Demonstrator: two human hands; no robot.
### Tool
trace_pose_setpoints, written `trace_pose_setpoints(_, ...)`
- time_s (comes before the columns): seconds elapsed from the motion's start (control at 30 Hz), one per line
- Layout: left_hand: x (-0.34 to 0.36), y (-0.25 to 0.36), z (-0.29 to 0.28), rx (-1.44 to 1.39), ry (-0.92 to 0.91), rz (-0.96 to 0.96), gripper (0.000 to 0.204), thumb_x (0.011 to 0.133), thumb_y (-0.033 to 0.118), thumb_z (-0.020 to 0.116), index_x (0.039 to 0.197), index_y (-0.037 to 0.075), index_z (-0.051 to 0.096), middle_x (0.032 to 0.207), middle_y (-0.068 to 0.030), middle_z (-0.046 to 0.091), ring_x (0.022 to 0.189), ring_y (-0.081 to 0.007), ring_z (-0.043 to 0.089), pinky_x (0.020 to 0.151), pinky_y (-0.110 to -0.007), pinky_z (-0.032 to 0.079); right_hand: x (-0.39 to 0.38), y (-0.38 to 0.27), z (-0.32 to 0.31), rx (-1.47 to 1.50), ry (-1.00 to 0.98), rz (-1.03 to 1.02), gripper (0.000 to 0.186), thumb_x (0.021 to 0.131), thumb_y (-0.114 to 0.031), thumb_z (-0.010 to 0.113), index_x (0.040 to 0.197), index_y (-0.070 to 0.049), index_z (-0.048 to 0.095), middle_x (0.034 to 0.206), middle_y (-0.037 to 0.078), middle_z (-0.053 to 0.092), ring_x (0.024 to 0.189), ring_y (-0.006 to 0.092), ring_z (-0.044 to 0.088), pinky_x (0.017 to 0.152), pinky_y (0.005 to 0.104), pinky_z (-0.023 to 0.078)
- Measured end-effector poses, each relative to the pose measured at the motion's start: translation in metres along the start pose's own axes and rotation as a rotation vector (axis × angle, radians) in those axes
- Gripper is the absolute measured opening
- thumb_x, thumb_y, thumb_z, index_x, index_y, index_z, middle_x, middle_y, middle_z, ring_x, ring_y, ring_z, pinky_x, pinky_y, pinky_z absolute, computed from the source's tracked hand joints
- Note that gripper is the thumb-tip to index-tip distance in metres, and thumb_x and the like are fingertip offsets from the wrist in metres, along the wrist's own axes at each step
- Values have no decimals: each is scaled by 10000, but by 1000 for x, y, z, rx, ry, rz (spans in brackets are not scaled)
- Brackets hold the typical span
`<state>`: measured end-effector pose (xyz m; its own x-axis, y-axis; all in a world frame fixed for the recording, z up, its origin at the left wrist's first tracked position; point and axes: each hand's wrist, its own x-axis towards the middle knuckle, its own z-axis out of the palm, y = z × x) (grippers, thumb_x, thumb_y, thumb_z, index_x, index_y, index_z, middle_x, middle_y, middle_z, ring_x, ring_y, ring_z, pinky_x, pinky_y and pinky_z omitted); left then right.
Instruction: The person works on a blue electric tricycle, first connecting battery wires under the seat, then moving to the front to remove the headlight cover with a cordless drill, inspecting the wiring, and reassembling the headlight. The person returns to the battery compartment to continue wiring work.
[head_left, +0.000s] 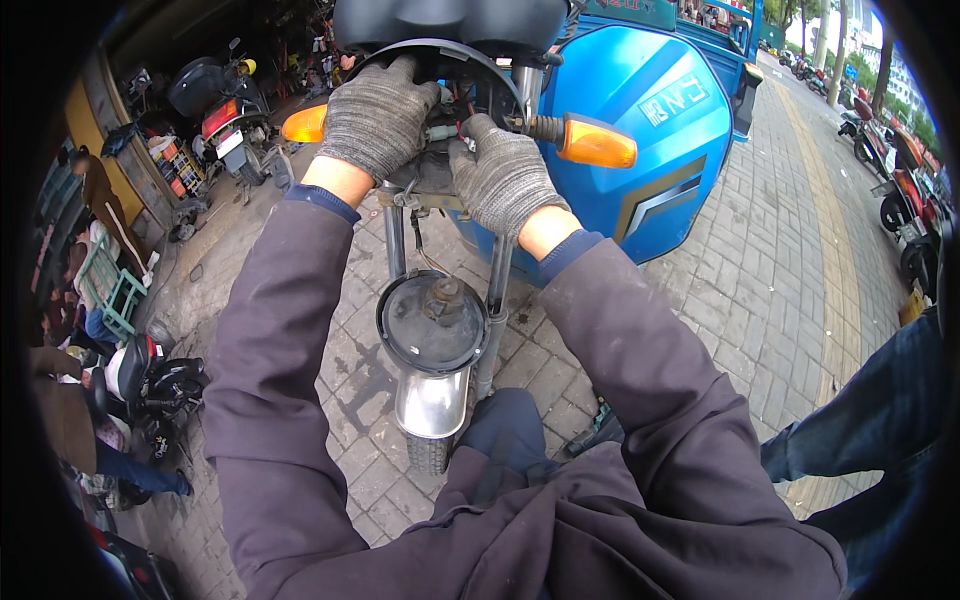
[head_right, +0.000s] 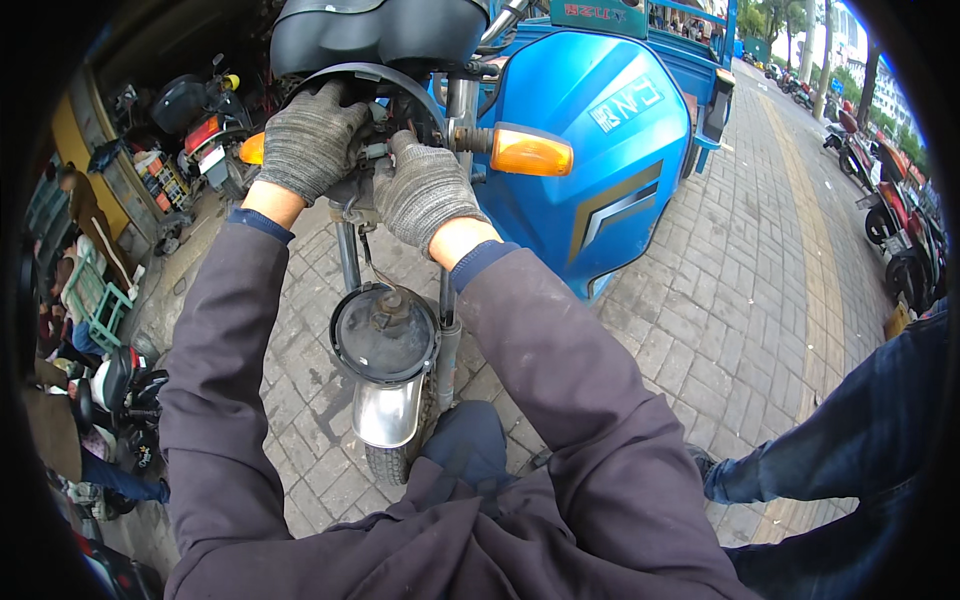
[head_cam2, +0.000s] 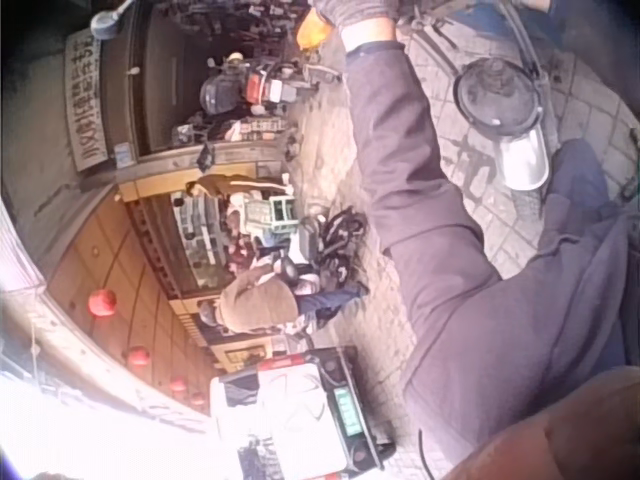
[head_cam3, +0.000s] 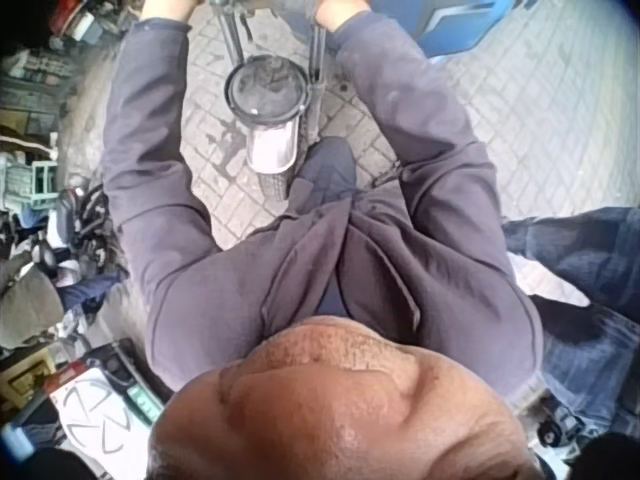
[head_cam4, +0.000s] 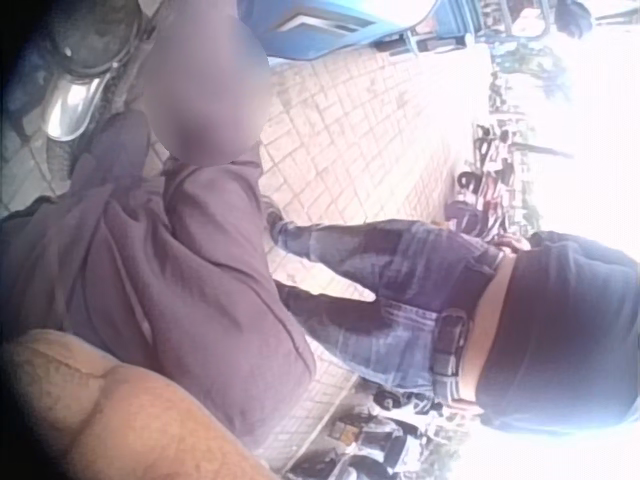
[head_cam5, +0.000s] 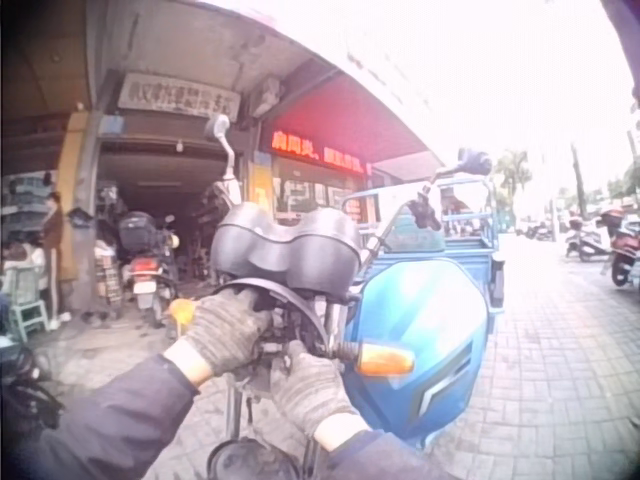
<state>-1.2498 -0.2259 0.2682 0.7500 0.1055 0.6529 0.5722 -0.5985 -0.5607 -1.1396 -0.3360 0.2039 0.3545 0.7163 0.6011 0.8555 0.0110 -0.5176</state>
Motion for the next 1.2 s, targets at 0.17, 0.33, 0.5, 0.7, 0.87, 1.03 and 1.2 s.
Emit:
trace_pose_setpoints(0.17,-1,3,-6,60,-20,23,332,752,274,718,1083,252,719,1069,-94,599,917,-283,621,747,-411,558,12,5,30,134,-11,163,351,901,-229,569,1154,14,566,997,269,647,966,387,645,856,430,513)
trace_pose_setpoints(0.33,-1,5,-5,52,-26,10,336,766,264,708,1102,248,714,1087,-102,599,961,-286,616,761,-403,560,48,2,46,-415,-297,-57,370,927,-247,495,1183,1,594,1150,238,640,1079,336,630,936,389,483)
trace_pose_setpoints(0.5,-2,5,-1,41,-37,11,392,744,235,709,1135,218,690,1105,-105,599,967,-288,613,789,-412,552,48,-9,42,1582,8,634,199,957,-303,533,825,-156,552,655,-18,525,483,98,466,342,234,277)
trace_pose_setpoints(0.7,-7,2,-4,38,12,59,470,703,266,728,1164,188,684,1125,-84,597,934,-277,590,797,-386,540,55,-33,40,1849,312,657,192,947,-324,576,900,-138,556,657,7,545,446,120,490,348,253,346)
trace_pose_setpoints(0.87,-8,3,-1,24,-43,45,472,698,287,735,1153,175,679,1136,-58,577,988,-257,575,810,-402,515,37,-19,38,2283,160,565,197,954,-286,576,826,-150,512,621,-17,464,445,104,445,317,224,312)
trace_pose_setpoints(1.03,-11,-2,1,-23,20,66,374,690,197,711,1059,139,703,1126,-83,599,949,-297,584,794,-383,535,22,-16,38,2196,100,477,169,940,-257,579,899,-96,550,758,55,562,622,178,540,473,296,417)
trace_pose_setpoints(1.2,-26,-12,0,-381,320,80,324,825,71,649,1146,113,660,1169,-108,607,1034,-303,607,852,-396,529,-6,-9,47,1659,149,270,325,917,-122,595,1224,-37,532,859,67,604,699,167,603,553,318,499)
